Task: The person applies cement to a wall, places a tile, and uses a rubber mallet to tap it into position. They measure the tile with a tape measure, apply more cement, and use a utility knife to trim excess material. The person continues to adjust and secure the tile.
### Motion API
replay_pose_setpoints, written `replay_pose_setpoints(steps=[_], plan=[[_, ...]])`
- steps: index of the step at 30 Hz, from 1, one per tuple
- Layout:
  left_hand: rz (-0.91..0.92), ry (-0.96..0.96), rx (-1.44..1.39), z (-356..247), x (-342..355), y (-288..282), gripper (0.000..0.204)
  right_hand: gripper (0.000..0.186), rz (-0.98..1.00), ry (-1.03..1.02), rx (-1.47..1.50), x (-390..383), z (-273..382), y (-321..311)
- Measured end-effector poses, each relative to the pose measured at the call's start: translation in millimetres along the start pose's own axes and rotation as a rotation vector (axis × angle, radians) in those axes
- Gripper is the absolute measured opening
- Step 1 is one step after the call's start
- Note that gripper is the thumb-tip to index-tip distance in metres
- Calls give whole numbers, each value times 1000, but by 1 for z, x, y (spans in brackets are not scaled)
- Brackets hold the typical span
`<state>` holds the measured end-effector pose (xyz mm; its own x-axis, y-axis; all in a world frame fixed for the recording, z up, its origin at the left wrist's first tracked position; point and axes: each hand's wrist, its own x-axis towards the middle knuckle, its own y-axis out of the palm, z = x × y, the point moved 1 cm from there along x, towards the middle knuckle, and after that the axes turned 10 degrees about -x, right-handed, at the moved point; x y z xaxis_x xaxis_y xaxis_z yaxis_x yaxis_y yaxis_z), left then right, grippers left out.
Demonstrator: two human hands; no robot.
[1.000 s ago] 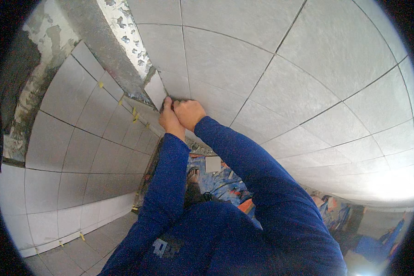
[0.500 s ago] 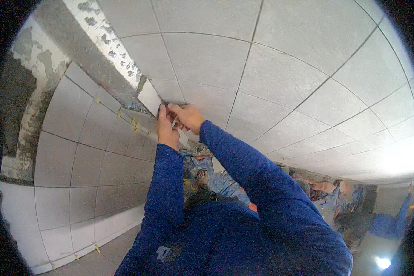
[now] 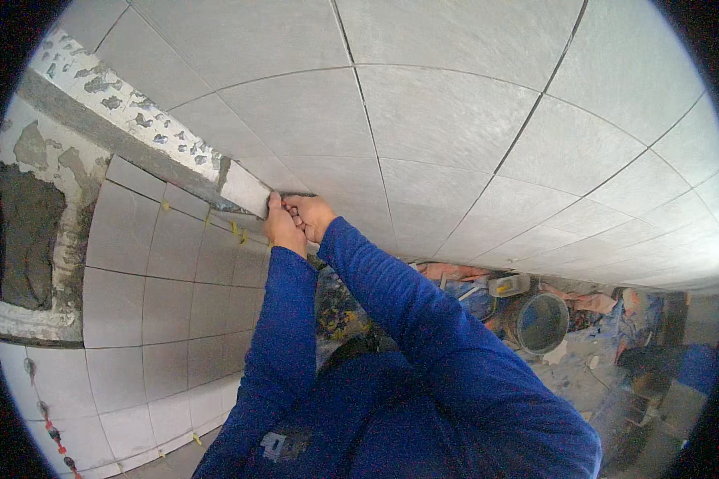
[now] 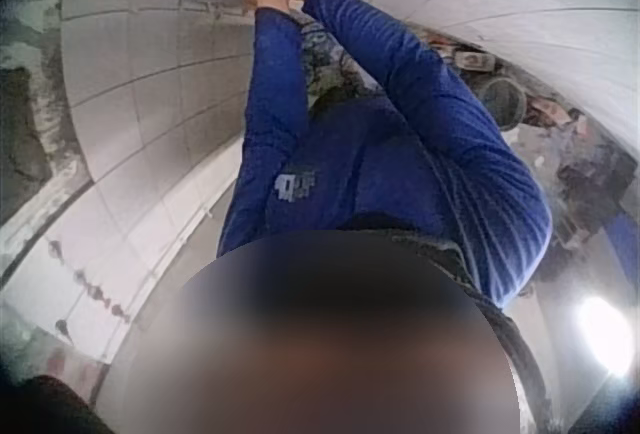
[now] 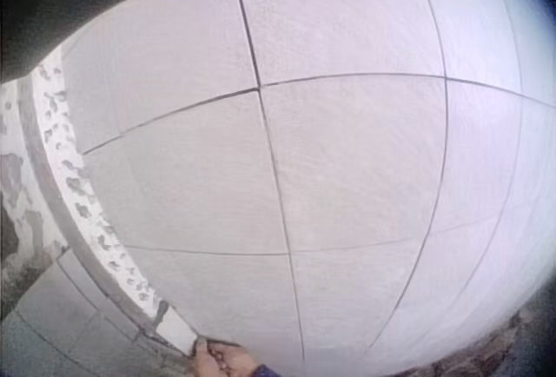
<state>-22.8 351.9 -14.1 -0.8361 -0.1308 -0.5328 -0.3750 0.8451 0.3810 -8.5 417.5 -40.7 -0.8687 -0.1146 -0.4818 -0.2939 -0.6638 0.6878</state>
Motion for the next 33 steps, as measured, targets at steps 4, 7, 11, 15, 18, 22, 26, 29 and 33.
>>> replay_pose_setpoints(steps=[4, 7, 11, 15, 18, 22, 26, 29, 33], plan=[[26, 12, -39, -1, 7, -1, 35, 27, -116, -82, -12, 1, -5, 2], [-12, 24, -88, 0, 11, 1, 33, 24, -166, -152, -58, 3, -6, 1], [-113, 28, 24, -2, 16, 8, 35, 23, -191, -120, -84, -4, 0, 7], [223, -106, 172, -11, 3, -34, 39, 25, -203, -137, -340, -39, 8, -6], [251, 30, 310, 3, -34, -124, 50, 26, -318, -297, -827, -75, 4, -34], [95, 3, 368, 25, -66, -227, 46, 27, -492, -712, -1263, -104, -6, -45], [125, 116, 345, 2, -65, -254, 35, 32, -570, -915, -1390, -123, -11, -16], [233, 268, 306, -34, -57, -243, 33, 37, -538, -964, -1466, -129, -9, 13], [399, 262, 402, -64, -30, -209, 31, 45, -539, -1087, -1500, -112, 1, 46]])
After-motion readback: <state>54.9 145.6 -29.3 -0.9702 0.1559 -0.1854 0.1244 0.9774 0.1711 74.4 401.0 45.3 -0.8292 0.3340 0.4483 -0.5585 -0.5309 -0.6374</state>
